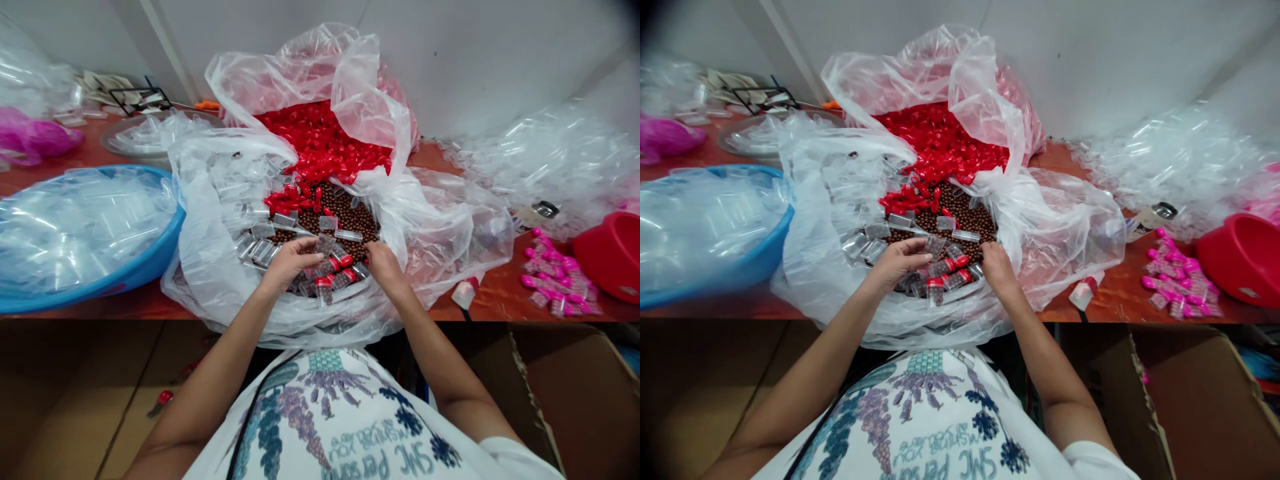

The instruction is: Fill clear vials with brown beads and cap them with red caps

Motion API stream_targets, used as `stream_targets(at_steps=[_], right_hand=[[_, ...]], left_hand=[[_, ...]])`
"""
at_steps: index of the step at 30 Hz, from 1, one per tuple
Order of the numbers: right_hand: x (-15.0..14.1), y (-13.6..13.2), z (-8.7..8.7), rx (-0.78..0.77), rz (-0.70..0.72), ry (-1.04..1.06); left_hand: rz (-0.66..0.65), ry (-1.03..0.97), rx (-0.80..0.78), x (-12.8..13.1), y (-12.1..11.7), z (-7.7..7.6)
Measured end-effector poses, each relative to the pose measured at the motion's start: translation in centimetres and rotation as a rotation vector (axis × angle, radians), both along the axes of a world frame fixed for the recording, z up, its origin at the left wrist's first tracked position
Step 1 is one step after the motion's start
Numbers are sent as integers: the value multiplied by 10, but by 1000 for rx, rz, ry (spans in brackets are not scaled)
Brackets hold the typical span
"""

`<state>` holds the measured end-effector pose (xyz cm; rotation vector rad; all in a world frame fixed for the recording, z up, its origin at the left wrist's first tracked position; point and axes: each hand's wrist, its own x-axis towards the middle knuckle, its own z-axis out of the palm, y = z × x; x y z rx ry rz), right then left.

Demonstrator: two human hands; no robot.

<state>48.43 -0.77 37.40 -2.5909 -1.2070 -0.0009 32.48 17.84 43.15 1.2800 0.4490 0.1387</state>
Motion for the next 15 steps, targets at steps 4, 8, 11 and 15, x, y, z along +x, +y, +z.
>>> stream_targets(at_steps=[4,8,11,15], right_hand=[[1,-7,3,149,-31,51],[0,-10,9,117,26,89],[-2,-9,14,-27,66,45],[-3,-6,18,-181,133,-13]], left_hand=[[34,11,43,1,-1,-3],[36,23,76,2,-1,-3],[50,35,104,2,-2,-3],[45,52,68,1,-3,-5]])
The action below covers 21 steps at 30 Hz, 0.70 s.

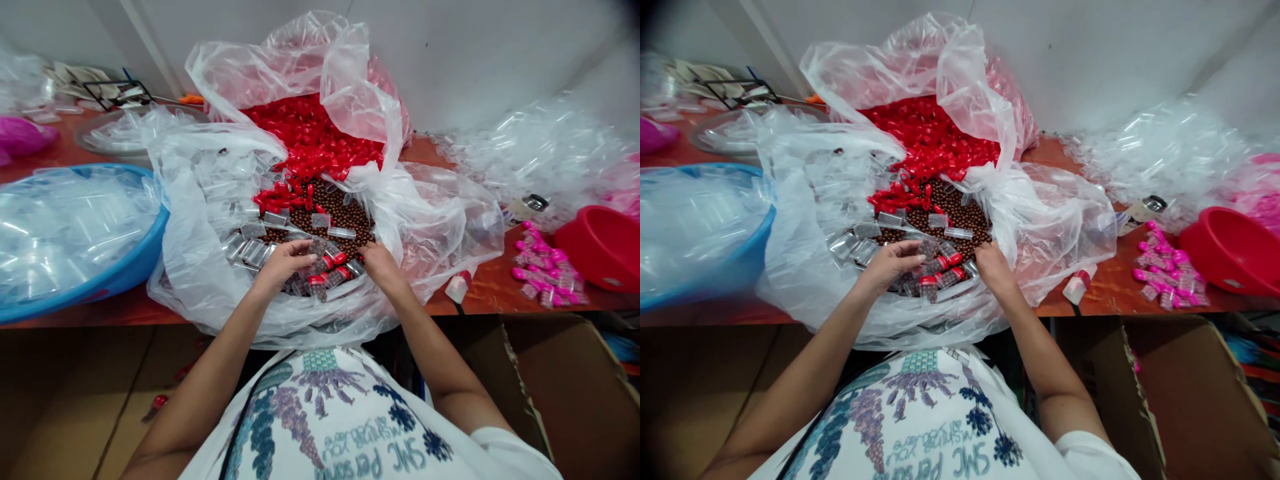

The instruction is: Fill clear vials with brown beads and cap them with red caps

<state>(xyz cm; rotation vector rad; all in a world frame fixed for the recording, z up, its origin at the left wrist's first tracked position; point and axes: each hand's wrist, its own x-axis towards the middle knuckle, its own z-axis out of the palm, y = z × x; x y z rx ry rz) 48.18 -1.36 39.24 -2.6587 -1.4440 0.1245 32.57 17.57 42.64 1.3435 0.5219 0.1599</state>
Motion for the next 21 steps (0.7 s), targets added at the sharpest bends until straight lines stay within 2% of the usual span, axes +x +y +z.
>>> stream_targets(at_steps=[6,12,18,21], right_hand=[[0,1,4,-45,14,-54],[2,4,5,-48,35,-21],[3,3,1,-88,98,-52],[4,4,3,-94,94,-36]], left_hand=[[-67,-4,-66,-3,-1,0],[-21,-19,-30,-3,-1,-2],[-43,-27,-89,-4,0,-3],[-32,-36,-70,-6,1,-3]])
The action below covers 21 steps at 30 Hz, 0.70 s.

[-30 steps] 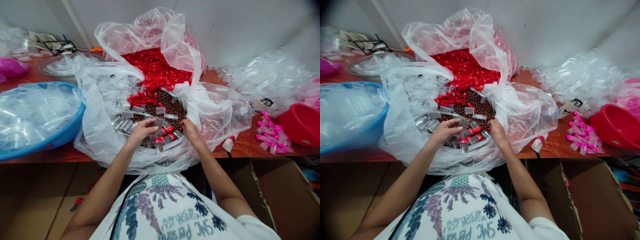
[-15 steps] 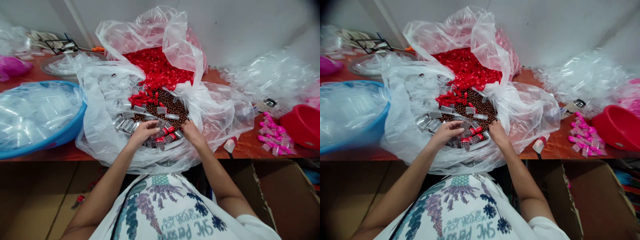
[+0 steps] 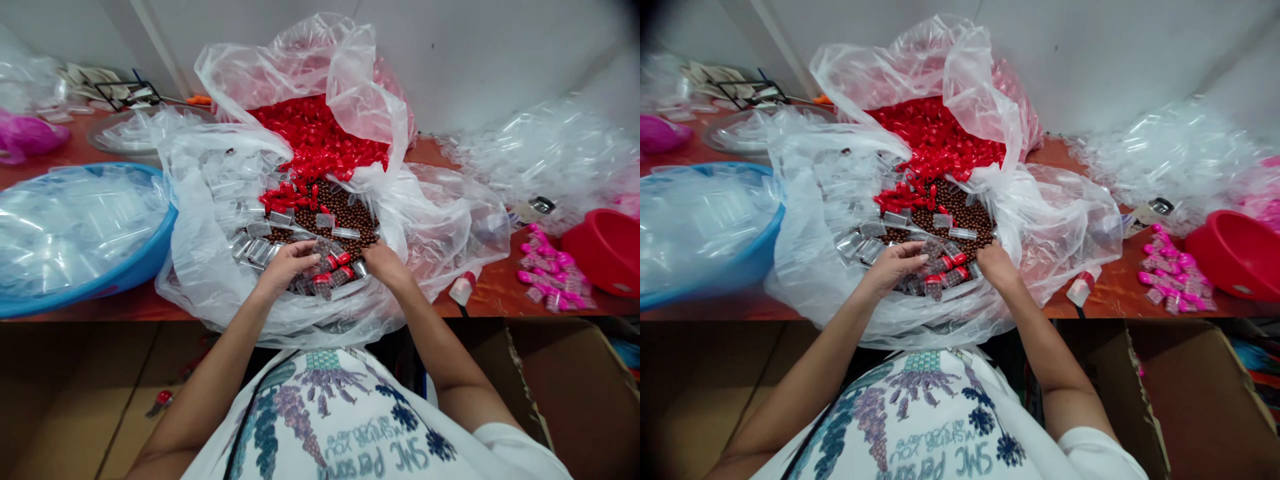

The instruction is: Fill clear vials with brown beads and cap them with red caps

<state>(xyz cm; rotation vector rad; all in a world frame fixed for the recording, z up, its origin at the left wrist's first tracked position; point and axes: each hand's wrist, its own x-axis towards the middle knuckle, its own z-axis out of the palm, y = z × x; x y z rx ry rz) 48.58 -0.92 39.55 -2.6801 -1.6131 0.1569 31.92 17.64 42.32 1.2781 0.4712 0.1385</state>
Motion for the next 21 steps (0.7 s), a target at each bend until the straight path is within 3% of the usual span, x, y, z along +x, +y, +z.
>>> stream_targets(at_steps=[4,7,10,14,17,21], right_hand=[[1,3,6,120,-94,10],[-3,5,10,425,-185,125],[-9,10,11,745,-328,469],[-13,18,10,1020,-442,1116],[-14,20,12,1062,-412,1373],[-17,19,17,1010,-373,1475]], left_hand=[[33,33,20,-2,1,3],[15,29,20,-2,1,6],[-2,18,48,0,-1,8],[-15,28,56,2,-5,8],[-30,27,21,2,-6,5],[-74,12,-22,2,-8,1]])
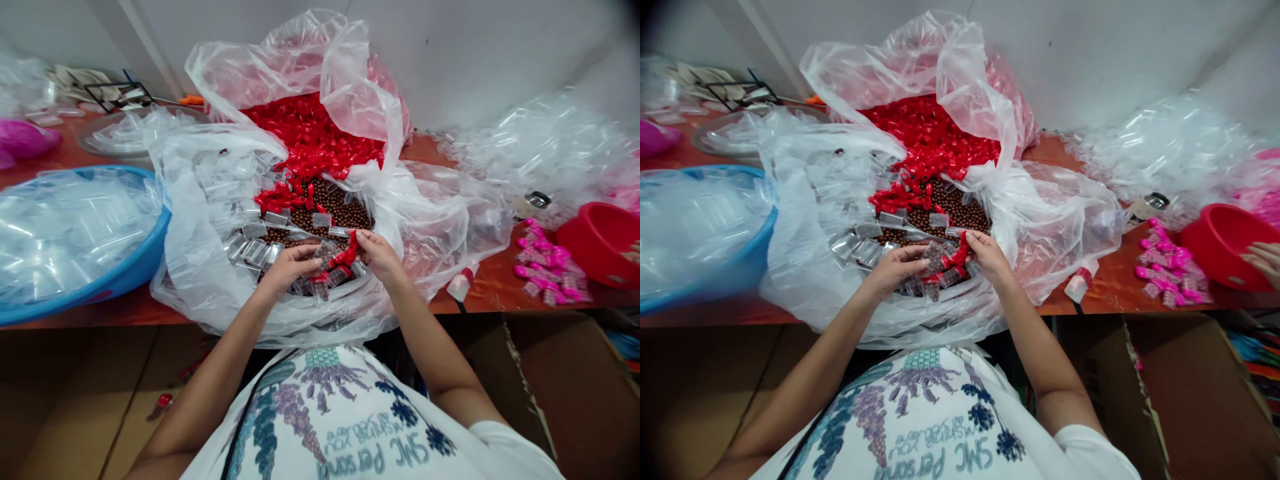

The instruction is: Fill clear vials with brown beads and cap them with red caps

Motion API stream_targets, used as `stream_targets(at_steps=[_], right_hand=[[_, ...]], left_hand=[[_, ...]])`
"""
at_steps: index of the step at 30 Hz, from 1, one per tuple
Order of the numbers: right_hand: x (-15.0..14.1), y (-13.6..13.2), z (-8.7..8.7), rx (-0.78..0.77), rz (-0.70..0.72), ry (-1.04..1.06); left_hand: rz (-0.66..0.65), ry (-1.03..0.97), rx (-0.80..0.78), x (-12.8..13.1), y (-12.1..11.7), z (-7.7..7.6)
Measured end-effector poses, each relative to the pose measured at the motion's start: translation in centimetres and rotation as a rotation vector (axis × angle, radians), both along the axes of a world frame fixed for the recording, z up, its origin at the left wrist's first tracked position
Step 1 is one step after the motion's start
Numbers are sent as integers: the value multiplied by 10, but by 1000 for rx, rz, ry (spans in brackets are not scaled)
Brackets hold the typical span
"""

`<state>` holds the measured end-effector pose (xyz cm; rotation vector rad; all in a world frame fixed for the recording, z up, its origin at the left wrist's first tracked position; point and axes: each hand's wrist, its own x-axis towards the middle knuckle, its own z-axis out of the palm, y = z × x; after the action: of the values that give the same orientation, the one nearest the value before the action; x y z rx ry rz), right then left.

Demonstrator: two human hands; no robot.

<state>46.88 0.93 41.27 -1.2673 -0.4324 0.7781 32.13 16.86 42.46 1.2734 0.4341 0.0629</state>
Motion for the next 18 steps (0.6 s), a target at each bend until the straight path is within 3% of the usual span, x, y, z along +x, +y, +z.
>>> stream_targets(at_steps=[10,18], right_hand=[[-15,8,10,-7,-99,-210],[-16,9,13,-19,87,-410]], left_hand=[[-26,-23,-19,0,-6,-6],[-30,-31,-39,-3,-6,-6]])
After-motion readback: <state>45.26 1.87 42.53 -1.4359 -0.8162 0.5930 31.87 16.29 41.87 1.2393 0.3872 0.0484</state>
